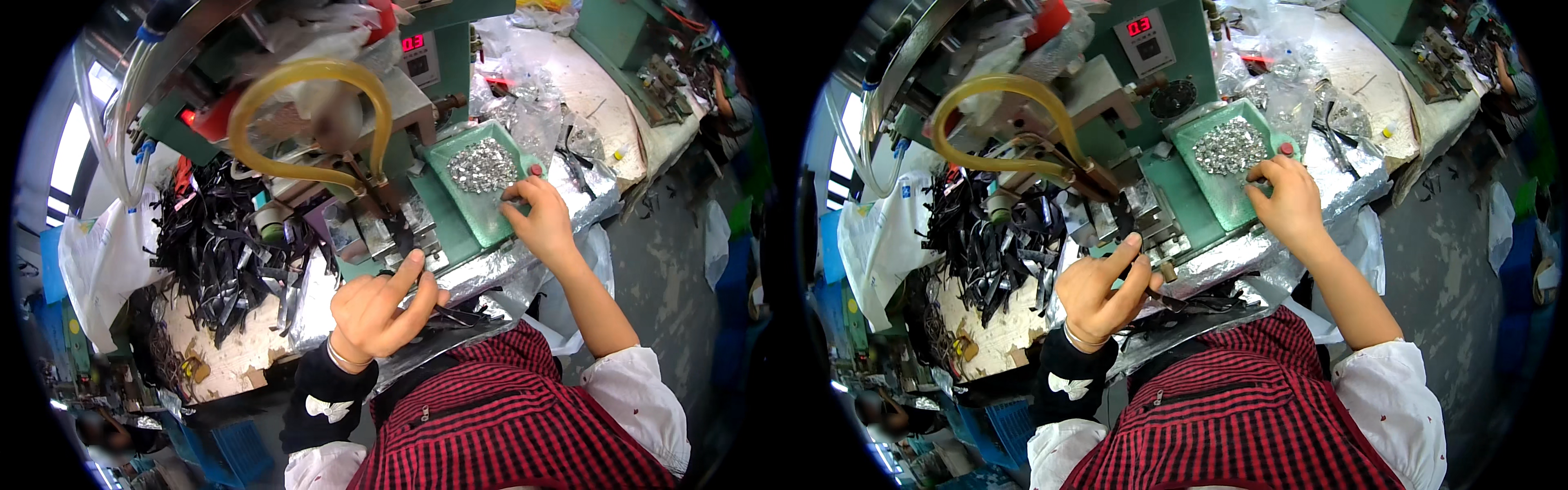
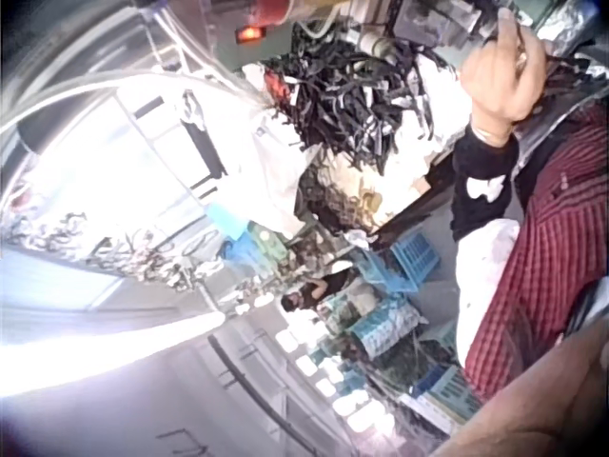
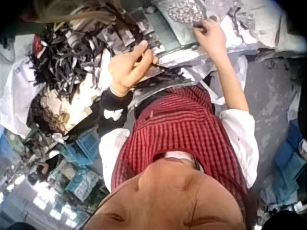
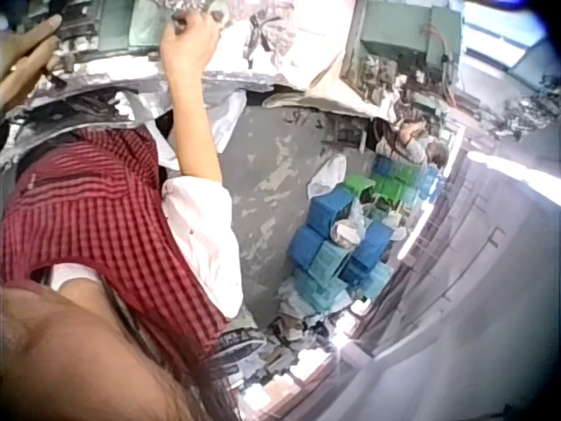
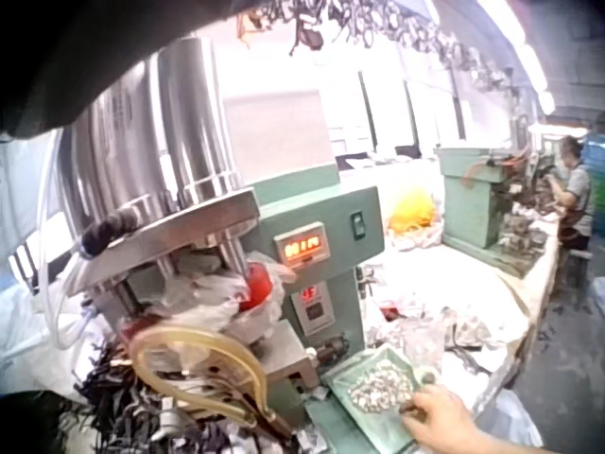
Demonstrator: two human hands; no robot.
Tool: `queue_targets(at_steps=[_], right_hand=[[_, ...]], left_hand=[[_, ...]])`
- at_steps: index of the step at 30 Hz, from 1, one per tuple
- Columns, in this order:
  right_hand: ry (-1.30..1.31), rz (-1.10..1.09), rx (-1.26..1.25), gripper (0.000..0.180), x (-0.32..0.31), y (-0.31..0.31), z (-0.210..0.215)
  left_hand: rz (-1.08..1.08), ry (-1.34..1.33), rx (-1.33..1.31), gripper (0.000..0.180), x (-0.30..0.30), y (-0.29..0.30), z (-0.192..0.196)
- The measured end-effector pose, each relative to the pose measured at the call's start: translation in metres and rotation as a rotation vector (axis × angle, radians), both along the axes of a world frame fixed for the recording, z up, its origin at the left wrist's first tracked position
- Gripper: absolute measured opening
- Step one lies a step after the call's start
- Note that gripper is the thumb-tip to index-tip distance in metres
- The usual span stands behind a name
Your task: The person repeatedly picks small metal pins from a green tray and inserts them into black plastic strips using a press machine. The assembled pieces are placed on the work surface. The process is continuous and repetitive throughout the clip.
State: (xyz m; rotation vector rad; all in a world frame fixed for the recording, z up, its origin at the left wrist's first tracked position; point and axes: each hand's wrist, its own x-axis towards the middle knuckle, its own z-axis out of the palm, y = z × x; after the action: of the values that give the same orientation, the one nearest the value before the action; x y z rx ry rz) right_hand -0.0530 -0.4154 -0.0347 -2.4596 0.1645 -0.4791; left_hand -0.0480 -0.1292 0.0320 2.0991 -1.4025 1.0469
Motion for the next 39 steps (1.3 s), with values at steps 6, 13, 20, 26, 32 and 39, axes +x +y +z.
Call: queue_targets(at_steps=[6,13,20,26,32,39], right_hand=[[-0.102,-0.043,-0.23,0.01,0.01,0.021,-0.012],[-0.094,-0.092,0.399,0.014,-0.001,0.018,-0.004],[-0.162,0.012,0.447,0.017,0.028,0.044,-0.004],[-0.261,-0.156,0.268,0.014,-0.026,-0.001,-0.022],[-0.255,0.101,0.521,0.014,-0.025,0.036,0.032],[-0.418,0.293,0.637,0.019,0.029,0.111,0.059]], left_hand=[[0.098,0.351,-0.179,0.038,-0.047,0.003,0.003],[0.691,0.02,-0.208,0.018,-0.021,0.088,0.039],[0.951,0.172,0.389,0.027,0.115,0.198,-0.088],[0.918,0.075,0.289,0.028,0.094,0.204,-0.054],[0.599,0.898,-0.577,0.031,0.05,0.212,-0.045],[0.505,1.056,-0.833,0.027,0.027,0.14,-0.068]])
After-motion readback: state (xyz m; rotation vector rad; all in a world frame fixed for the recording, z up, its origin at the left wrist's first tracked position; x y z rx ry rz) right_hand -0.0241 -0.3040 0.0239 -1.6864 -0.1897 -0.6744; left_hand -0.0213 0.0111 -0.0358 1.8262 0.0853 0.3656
